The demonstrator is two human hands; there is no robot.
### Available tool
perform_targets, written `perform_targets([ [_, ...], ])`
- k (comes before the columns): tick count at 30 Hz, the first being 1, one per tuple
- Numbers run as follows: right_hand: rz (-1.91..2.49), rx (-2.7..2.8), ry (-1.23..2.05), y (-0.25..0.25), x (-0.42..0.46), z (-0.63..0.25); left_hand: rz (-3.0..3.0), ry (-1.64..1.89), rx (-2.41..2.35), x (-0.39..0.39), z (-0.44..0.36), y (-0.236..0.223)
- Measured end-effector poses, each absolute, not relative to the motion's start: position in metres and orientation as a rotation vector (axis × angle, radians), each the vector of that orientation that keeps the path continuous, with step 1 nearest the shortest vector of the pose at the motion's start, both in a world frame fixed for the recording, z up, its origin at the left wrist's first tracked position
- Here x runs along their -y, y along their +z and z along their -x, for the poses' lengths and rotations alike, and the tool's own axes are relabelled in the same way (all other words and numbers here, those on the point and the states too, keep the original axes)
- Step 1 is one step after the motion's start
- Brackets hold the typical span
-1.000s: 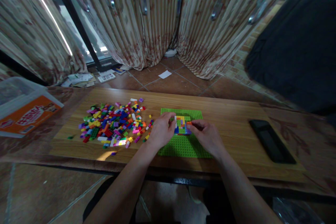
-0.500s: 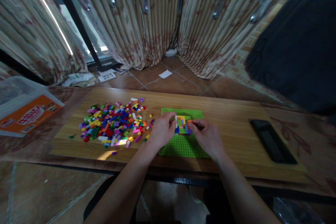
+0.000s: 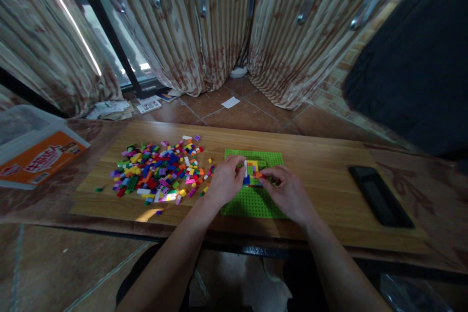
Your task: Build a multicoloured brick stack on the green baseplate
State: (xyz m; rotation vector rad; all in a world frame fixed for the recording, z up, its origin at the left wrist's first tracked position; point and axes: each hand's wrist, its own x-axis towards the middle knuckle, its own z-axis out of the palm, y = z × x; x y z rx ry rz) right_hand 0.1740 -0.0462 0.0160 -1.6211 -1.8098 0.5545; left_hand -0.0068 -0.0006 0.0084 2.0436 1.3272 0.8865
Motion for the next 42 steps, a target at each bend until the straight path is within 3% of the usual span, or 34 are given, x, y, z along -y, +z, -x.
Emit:
perform_targets([
  [29,1.553,1.774,0.480,0.003,0.041,-0.167,-2.026,0.875,-1.324,0.002,0.007,0.010],
  [42,1.519,1.744,0.508,0.007,0.041,-0.165,-1.699,0.944,-1.504,0.012,-0.021,0.007],
])
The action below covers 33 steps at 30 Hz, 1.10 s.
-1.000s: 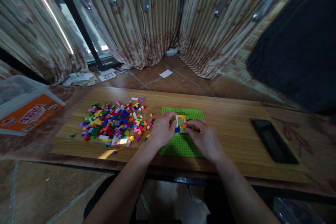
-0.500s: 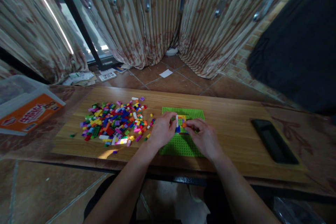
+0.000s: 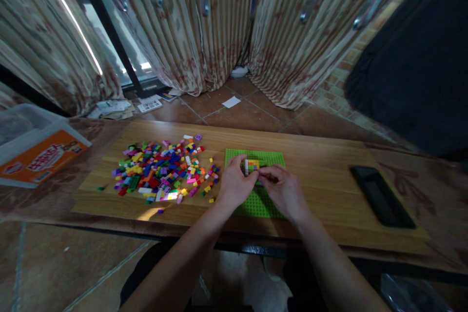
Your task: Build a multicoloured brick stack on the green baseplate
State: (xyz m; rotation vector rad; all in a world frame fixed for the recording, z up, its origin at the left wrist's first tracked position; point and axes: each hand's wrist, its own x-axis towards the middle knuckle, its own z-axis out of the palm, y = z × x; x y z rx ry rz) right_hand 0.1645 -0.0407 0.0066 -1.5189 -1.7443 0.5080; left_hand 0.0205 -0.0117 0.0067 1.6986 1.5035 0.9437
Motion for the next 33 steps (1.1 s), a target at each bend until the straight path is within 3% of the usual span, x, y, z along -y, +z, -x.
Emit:
perform_targets([
  [13,1.572,1.638,0.573,0.011,0.042,-0.165,-1.537,0.956,-1.580,0.010,-0.030,0.004],
  [33,1.479,1.464,0.283,0.016,0.043,-0.170,-1.224,1.039,-1.360,0.000,-0.013,-0.003],
])
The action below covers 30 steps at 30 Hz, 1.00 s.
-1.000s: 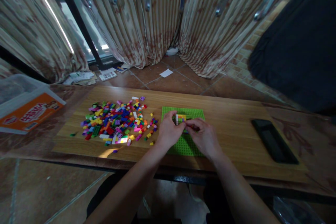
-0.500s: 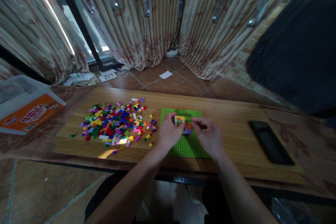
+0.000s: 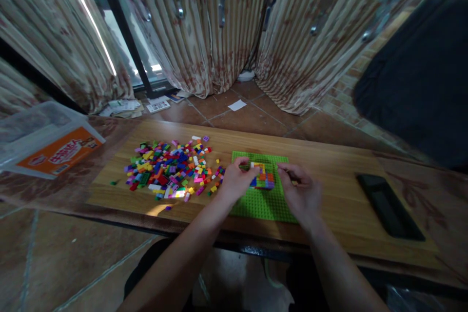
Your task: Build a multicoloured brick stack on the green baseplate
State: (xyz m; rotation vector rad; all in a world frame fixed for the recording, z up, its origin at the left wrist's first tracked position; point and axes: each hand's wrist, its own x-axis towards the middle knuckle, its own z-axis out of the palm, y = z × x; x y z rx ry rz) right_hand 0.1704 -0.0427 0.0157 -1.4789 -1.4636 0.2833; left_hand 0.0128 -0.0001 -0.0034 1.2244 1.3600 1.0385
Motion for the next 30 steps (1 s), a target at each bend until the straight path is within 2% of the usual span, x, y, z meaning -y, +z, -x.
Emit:
perform_targets([
  [8,1.311,1.701,0.413,0.022,0.061,-0.132,-1.094,1.066,-1.251,-0.011,0.046,0.025],
  [13,1.213,2.056,0.504,0.004,0.077,-0.092,-1.067,1.164,-1.401,-0.018,0.083,0.027],
  [18,1.266,2.182,0.479,-0.012,0.079,-0.073,-1.129,1.134,-1.437,-0.021,0.103,0.025],
  [22,1.296,2.240,0.421,-0.014,0.074,-0.067,-1.347,0.946,-1.472,-0.016,0.111,0.030],
  [30,1.394,2.300,0.341,-0.016,0.069,-0.063,-1.761,0.212,-1.381,-0.004,0.116,0.031],
])
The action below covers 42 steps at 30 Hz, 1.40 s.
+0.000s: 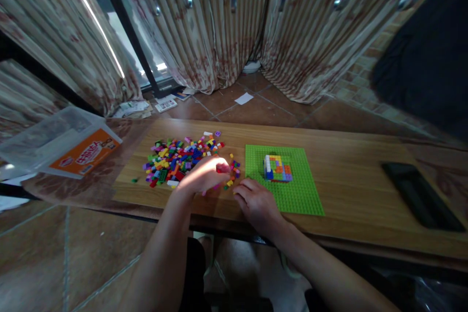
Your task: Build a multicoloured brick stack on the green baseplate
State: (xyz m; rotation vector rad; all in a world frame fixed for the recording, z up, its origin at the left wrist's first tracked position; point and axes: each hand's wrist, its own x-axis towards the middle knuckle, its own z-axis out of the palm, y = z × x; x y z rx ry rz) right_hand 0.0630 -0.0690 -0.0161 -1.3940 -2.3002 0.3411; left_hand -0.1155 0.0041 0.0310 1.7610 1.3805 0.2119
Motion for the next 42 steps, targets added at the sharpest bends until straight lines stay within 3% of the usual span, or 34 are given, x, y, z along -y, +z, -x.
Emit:
perform_targets([
  [15,1.401,2.125,0.403,-0.015,0.068,-0.067,-2.154,0.284,-1.390,0.005,0.100,0.031],
  [28,1.191,1.777,0.449,0.016,0.063,-0.094,-1.536,0.583,-0.893,0.002,0.078,0.040],
  [42,1.259,1.683,0.465,0.022,0.061,-0.114,-1.203,0.644,-0.884,0.004,0.045,0.032],
])
